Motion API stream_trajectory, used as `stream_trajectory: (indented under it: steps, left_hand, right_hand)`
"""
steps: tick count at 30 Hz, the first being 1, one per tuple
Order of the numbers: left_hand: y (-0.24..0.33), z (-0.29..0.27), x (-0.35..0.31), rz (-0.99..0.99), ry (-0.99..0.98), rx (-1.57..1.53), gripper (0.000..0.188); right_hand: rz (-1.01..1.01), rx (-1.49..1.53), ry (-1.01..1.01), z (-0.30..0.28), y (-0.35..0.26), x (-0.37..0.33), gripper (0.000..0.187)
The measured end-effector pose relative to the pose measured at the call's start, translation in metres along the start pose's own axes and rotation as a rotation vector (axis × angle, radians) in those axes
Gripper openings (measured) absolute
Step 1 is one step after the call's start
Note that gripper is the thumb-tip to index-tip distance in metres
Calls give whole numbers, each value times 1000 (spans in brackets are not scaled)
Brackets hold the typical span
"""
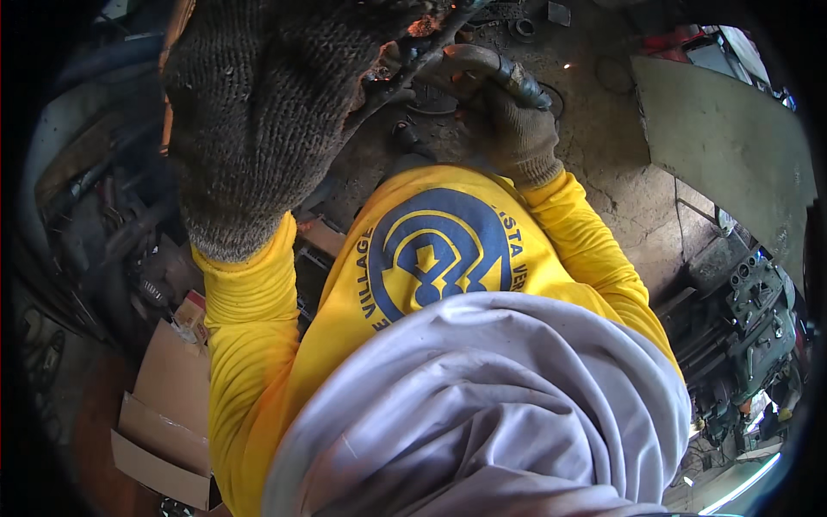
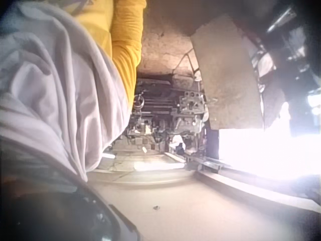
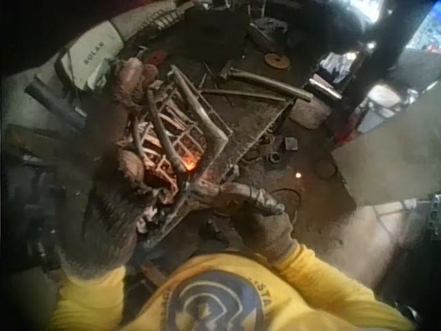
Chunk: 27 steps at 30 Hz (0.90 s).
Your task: The person welds metal rods together to construct a curved metal structure. They hold the metal pieces in place with one gloved hand and use a welding electrode holder with the other to fuse the joints.
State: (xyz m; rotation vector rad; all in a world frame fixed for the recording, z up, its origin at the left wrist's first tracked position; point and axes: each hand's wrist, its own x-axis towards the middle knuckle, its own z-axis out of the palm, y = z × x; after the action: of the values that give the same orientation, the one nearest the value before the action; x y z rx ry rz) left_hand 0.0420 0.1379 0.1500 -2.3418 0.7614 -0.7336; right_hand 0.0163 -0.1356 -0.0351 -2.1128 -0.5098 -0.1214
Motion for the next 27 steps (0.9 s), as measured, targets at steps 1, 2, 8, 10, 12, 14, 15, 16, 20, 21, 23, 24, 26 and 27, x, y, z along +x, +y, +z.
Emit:
stream_trajectory:
  steps: [1, 2, 8, 10, 12, 14, 15, 16, 20, 21, 23, 24, 26, 27]
  left_hand:
    - [0, 0, 0, 0, 1, 2, 32]
    - [1, 1, 0, -1, 0, 6, 32]
    - [6, 8, -1, -2, -11, 95, 32]
    - [4, 10, -3, 22, -36, 61, 32]
    - [0, 7, -4, 22, -40, 55, 32]
    - [0, 9, -4, -1, 5, 56, 31]
    - [-1, 8, -5, -4, -5, 63, 31]
    - [0, 9, -7, -5, -13, 67, 31]
    - [1, 21, -9, -45, 44, -7, 30]
    - [-7, 24, -3, 5, 56, -87, 32]
    - [-4, 18, -8, -2, 22, 8, 38]
    - [-5, 18, -8, -1, 20, 9, 38]
    - [-10, 21, -8, 47, 78, 53, 38]
    - [-13, 23, -9, 71, 107, 75, 38]
  right_hand:
    - [0, 43, 19, 1, -1, 2, 41]
    - [-1, 88, 37, 2, -3, 5, 45]
    - [-83, -90, 105, 0, -3, 2, 51]
    - [-60, -131, 108, 1, -3, 0, 50]
    - [-32, -179, 99, 4, -2, -4, 48]
    - [-49, -160, 98, 6, 2, -1, 46]
    - [-58, -151, 97, 6, 3, 0, 45]
    - [-50, -169, 89, 6, 3, 0, 45]
    - [-6, -160, 51, 4, -3, 1, 43]
    - [8, -139, 41, 2, -6, 4, 42]
    - [-3, -169, 28, -6, -17, 14, 43]
    - [35, -208, 10, -8, -21, 16, 44]
    - [22, -258, 35, -2, -15, 10, 47]
    - [16, -282, 48, -1, -12, 8, 48]
